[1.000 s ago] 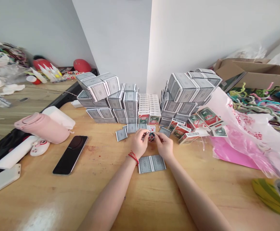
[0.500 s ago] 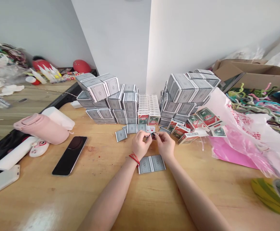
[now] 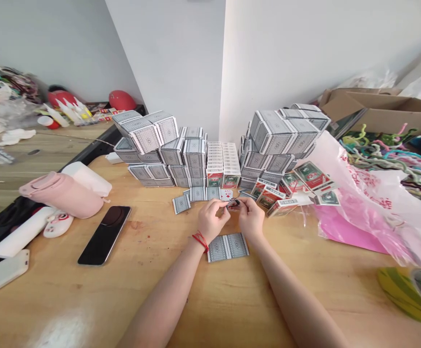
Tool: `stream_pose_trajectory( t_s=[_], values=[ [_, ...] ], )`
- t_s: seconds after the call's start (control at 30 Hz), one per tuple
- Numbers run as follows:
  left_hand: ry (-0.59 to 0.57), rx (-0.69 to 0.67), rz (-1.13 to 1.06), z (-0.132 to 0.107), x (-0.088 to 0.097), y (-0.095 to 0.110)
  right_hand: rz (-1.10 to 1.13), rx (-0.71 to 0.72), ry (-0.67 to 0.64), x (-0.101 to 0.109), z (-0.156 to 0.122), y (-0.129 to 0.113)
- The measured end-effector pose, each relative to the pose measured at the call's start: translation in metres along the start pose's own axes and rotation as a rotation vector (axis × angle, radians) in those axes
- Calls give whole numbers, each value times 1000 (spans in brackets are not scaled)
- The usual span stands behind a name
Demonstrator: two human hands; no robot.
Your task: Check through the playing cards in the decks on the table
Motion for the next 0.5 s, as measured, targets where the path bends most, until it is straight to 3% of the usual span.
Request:
stream_pose_trajectory(
  t_s=[0.5],
  values=[
    [14,68,-62,3,1,-6,145,-3,-57,-5,0,8]
  ],
)
Point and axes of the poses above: each hand's wrist, its own z-axis towards the middle knuckle, its own x-axis out of the back of the hand, y = z × x, the point moved 5 cm from there along z, towards the middle knuckle, and after that the axes turned 12 degrees about z, right-handed, at the moved point
